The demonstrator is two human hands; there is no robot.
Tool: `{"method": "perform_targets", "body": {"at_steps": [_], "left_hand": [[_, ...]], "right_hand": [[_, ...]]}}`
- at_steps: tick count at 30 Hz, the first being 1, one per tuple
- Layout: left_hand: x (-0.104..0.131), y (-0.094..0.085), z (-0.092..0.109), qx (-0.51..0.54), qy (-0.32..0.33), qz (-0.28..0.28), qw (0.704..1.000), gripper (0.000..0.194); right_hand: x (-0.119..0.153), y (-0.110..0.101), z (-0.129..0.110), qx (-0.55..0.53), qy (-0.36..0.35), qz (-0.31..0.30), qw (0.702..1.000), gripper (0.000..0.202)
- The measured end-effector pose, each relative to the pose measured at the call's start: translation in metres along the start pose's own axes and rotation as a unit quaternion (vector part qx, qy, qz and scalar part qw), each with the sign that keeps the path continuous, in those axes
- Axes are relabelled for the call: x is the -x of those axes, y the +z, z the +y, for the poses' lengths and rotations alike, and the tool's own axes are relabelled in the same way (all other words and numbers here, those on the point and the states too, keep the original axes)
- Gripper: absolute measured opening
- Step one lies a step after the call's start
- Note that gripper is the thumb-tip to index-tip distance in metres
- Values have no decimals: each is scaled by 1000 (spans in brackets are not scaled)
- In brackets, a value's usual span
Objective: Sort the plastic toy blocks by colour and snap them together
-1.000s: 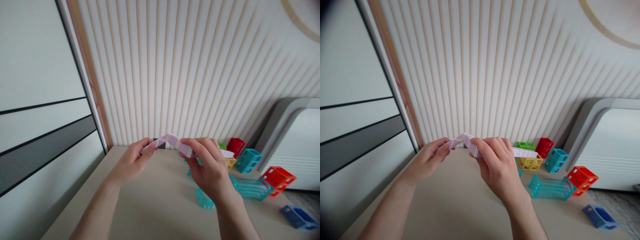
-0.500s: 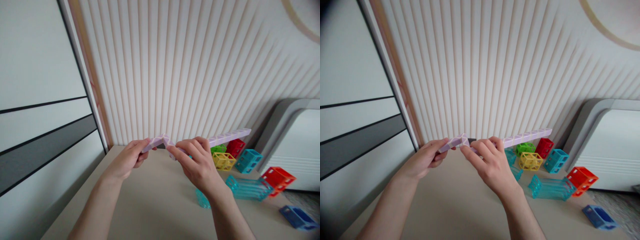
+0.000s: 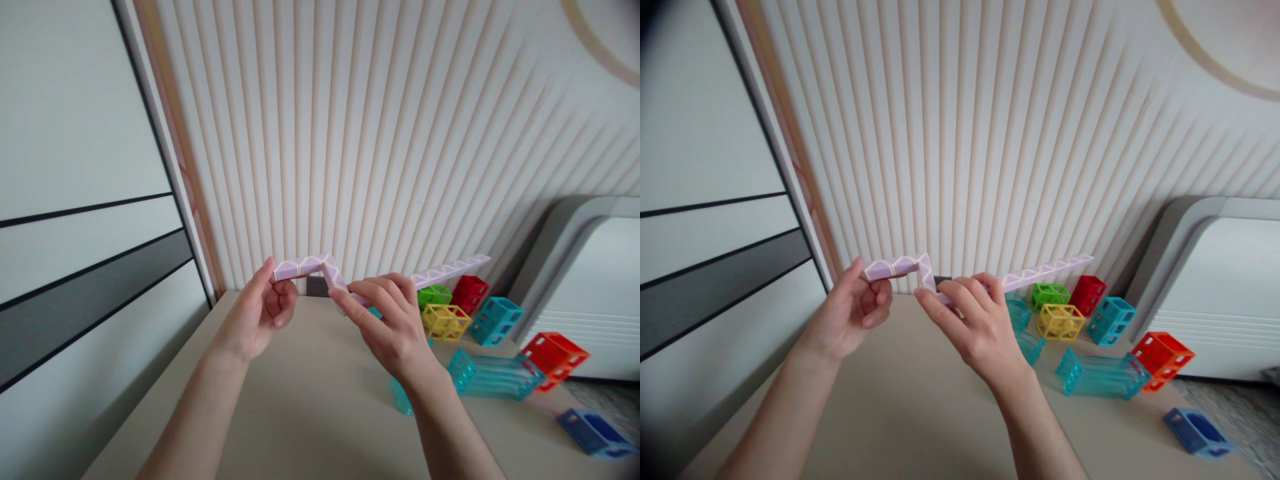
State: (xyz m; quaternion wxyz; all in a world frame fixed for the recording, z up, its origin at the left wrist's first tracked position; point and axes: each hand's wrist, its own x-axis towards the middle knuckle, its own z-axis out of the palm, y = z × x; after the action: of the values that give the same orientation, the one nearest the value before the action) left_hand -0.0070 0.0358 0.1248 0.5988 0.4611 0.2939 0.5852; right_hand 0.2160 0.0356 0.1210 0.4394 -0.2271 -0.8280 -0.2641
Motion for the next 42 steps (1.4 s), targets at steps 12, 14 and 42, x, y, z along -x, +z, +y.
{"method": "perform_targets", "body": {"at_steps": [12, 14, 42], "left_hand": [[-4, 35, -35, 19, -3, 18, 1000, 45], [-5, 33, -35, 9, 5, 23, 1000, 45], [-4, 18, -27, -69, 9, -19, 997, 33]], "right_hand": [[-3, 7, -4, -15, -2, -86, 996, 45], [-1, 12, -3, -11, 6, -104, 994, 49], [8, 17, 5, 81, 72, -57, 993, 28]]}}
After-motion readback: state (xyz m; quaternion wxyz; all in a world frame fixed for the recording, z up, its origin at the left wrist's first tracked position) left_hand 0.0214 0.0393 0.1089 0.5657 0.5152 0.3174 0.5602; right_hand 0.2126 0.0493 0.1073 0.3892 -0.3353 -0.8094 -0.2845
